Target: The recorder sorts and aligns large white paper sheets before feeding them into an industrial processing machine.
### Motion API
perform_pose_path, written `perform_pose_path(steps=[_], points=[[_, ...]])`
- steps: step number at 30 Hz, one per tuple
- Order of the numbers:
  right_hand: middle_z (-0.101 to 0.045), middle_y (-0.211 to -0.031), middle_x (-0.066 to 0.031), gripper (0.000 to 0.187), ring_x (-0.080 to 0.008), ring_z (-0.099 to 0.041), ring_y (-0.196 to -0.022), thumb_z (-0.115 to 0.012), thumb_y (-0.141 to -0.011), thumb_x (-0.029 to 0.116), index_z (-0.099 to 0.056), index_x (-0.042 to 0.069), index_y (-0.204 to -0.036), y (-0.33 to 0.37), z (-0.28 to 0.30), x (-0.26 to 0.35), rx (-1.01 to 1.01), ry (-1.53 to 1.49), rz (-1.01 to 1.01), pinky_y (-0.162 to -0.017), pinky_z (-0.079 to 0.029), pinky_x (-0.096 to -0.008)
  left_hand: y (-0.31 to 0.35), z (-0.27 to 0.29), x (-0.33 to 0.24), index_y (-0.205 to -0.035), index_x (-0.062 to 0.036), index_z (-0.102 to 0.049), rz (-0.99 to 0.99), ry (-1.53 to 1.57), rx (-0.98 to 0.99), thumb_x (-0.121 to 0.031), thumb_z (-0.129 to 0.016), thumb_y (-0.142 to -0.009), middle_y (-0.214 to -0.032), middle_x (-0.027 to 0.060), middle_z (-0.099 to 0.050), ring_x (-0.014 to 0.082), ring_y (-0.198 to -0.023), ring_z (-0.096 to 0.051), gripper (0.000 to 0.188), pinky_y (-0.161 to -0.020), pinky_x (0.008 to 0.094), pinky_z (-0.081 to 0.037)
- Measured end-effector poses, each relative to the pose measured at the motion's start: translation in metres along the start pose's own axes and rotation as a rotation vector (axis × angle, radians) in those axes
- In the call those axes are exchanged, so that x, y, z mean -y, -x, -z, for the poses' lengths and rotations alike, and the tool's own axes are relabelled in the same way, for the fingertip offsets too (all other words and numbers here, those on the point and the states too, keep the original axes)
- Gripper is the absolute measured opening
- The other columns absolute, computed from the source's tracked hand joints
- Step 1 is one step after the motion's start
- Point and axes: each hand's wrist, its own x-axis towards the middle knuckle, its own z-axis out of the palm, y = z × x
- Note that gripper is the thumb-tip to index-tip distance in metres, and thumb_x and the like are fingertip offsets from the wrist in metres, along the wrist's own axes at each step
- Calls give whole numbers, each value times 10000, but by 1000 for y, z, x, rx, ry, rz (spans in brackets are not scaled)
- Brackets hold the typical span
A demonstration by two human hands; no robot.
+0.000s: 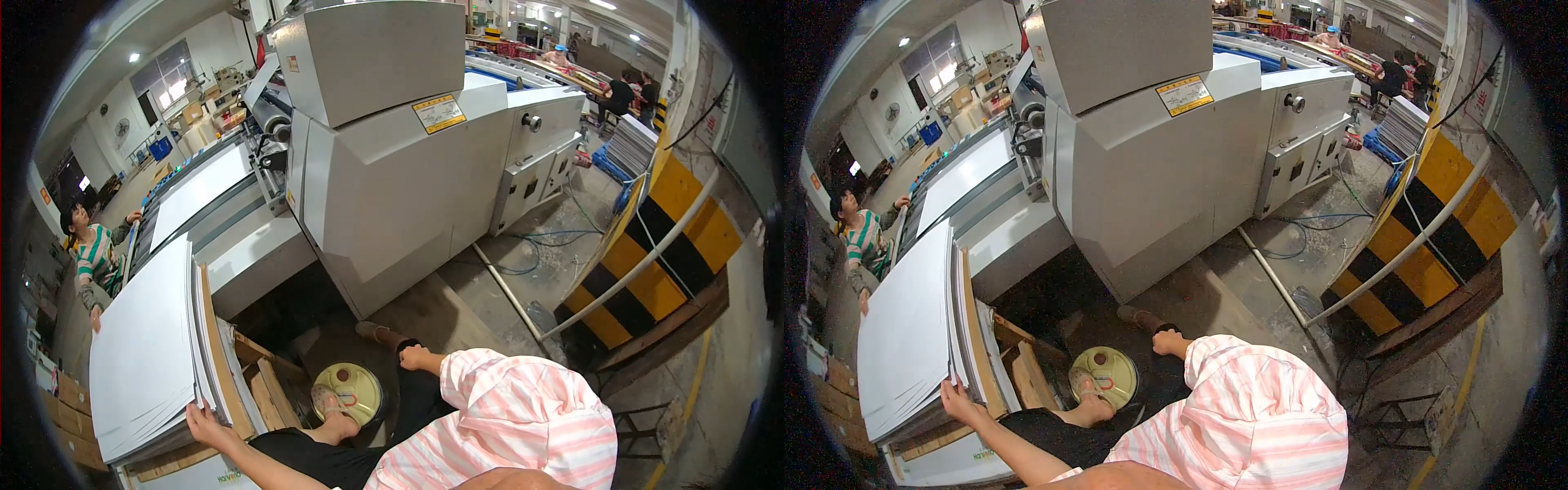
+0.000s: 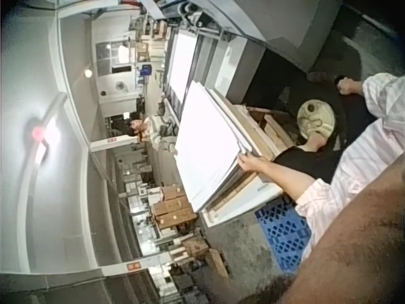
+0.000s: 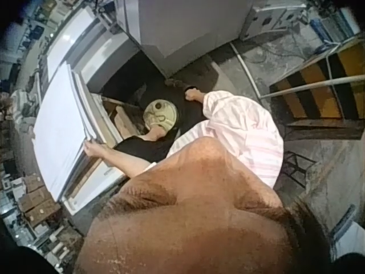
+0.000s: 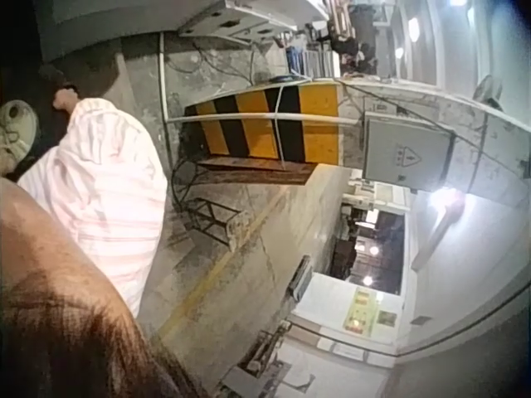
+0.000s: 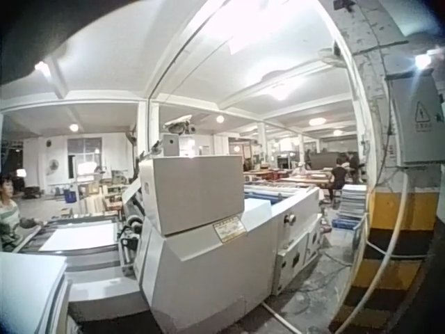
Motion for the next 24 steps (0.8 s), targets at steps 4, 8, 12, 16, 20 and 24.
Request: perform_pose_path(steps=[4,8,12,16,20,24], points=[[-580,-1143,-85,319,-327,-511,-1068,-511,-804,298,-623,187,-1082,-7,1,-1,20,14,21,-875,-440,-453,5,-3,-7,-1150,130,-443,3,1,-50,-106,-497,-893,-1078,178,-499,243,-949,-529,353,-840,289,-505],[-577,-1148,-104,348,-346,-529,-1070,-514,-777,338,-624,212,-1082,-16,-10,22,22,49,76,-886,-444,-454,-27,36,7,-1103,51,-551,38,-121,-193,-108,-542,-839,-980,130,-576,229,-856,-575,308,-718,287,-510],[-577,-1133,-159,357,-362,-546,-1048,-544,-765,285,-614,143,-1085,-46,-13,-52,-45,55,126,-863,-450,-458,-12,-30,26,-1033,28,-595,52,-127,-137,-3,-502,-826,-916,103,-628,206,-690,-633,229,-562,269,-499],[-646,-931,-142,227,-300,-611,-901,-582,-745,261,-679,103,-877,-37,10,41,-135,-65,425,-764,-487,-379,0,-11,-1,-962,53,-606,-37,-97,-138,-168,-572,-872,-787,59,-611,118,-592,-567,241,-539,245,-488],[-649,-875,-133,205,-244,-629,-825,-578,-801,200,-644,46,-919,-20,64,172,-229,-311,850,-732,-481,-329,12,-12,-17,-955,93,-579,-4,62,-168,-96,-585,-844,-823,73,-574,101,-690,-560,219,-596,258,-545],[-651,-870,-116,184,-163,-620,-795,-582,-830,144,-629,4,-940,25,123,293,-216,-582,1160,-706,-472,-282,14,-10,-19,-988,120,-553,21,41,-144,-58,-583,-830,-828,76,-549,106,-694,-553,240,-631,270,-568]])
